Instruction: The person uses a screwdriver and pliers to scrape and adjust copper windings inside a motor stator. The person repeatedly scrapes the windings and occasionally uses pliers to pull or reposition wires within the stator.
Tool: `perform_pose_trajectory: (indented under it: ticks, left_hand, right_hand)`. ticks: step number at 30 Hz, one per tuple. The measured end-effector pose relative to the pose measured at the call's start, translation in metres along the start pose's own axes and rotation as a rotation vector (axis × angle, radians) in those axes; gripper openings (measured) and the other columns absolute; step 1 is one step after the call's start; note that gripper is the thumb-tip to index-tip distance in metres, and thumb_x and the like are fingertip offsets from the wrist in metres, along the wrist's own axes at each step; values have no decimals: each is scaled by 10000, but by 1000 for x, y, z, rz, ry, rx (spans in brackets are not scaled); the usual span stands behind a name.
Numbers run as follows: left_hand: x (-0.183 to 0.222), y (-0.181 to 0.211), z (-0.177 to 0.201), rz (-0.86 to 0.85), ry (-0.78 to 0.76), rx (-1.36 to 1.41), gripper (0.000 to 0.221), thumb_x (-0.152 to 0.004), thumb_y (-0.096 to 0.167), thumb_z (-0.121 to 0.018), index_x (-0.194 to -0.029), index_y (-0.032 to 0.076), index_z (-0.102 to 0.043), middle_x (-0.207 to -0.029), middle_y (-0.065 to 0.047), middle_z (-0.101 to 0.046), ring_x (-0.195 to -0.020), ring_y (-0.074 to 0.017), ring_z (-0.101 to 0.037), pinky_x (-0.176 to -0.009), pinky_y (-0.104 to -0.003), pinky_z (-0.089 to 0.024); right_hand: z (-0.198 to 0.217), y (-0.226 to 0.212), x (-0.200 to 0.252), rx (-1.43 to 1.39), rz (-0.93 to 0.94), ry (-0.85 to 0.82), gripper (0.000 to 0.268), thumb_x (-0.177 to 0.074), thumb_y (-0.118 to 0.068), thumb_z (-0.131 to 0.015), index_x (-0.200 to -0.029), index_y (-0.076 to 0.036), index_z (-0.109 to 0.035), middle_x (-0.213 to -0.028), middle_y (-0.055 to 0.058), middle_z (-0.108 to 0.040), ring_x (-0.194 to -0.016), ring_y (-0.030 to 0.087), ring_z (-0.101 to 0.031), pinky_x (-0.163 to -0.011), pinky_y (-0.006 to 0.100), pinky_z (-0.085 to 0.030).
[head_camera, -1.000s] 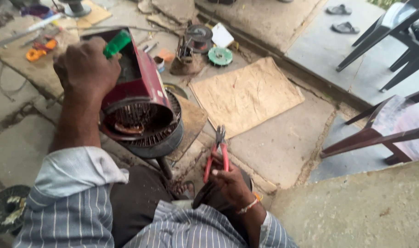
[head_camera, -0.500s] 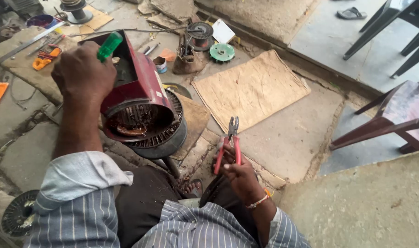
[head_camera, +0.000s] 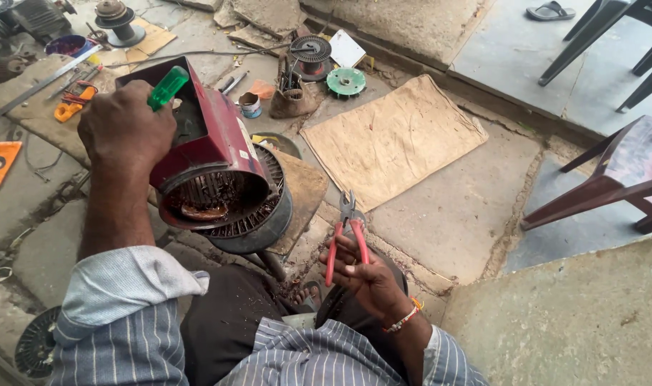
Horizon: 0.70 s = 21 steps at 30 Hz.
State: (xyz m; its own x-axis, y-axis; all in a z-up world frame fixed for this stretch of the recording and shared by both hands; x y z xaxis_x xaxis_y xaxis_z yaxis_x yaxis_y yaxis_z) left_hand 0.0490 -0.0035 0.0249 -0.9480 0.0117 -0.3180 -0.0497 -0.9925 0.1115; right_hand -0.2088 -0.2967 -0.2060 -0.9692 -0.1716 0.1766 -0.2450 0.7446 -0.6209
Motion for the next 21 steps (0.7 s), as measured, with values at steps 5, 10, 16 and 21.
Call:
perform_pose_trajectory:
  ticks: [5, 10, 16, 21]
  left_hand:
    - [2, -2, -3, -35, 21, 7, 261, -1045, 369, -694, -1037, 111, -734, -845, -166, -736, -805, -342, -731, -761, -475, -565]
    - [1, -2, -1, -46, 55, 32, 240, -1049, 355, -694, -1051, 120, -742, -847, -157, -741, -811, -328, -734, -772, -476, -564]
    - [1, -3, -4, -1, 5, 58, 256, -1072, 354, -680, -989, 117, -733, -810, -144, -726, -777, -312, -732, -718, -463, -569]
    - [1, 0, -2, -95, 104, 29, 220, -1011, 343, -733, -1004, 124, -723, -790, -131, -722, -747, -305, -729, -680, -458, -562]
  right_hand:
    - [1, 2, 0, -43, -5, -11, 796, -800, -2, -552, -1547, 67, -287, -1484, 218, -485, -1355, 379, -550, -1113, 516, -502]
    - [4, 5, -2, -9, -24, -3, 786, -816, 6, -553, -1554, 67, -292, -1472, 222, -490, -1356, 369, -547, -1121, 515, -488]
    - [6, 14, -4, -4, -70, 29, 758, -814, 8, -551, -1537, 50, -330, -1444, 211, -512, -1336, 363, -579, -1082, 493, -528]
    - [7, 16, -2, 14, -53, 9, 749, -823, -8, -556, -1535, 57, -333, -1442, 219, -518, -1327, 360, -585, -1065, 491, -538]
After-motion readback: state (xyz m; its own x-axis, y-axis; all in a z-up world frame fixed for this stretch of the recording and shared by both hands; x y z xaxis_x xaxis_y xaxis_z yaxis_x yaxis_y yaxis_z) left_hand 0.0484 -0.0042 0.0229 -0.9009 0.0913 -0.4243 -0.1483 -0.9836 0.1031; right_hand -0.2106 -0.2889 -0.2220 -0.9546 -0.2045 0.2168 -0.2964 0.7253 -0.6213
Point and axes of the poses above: each hand's wrist, its own x-axis away from the middle knuckle, its own z-axis out of the back of the hand, y = z × x, the point moved 5 cm from there along -x, towards the middle knuckle
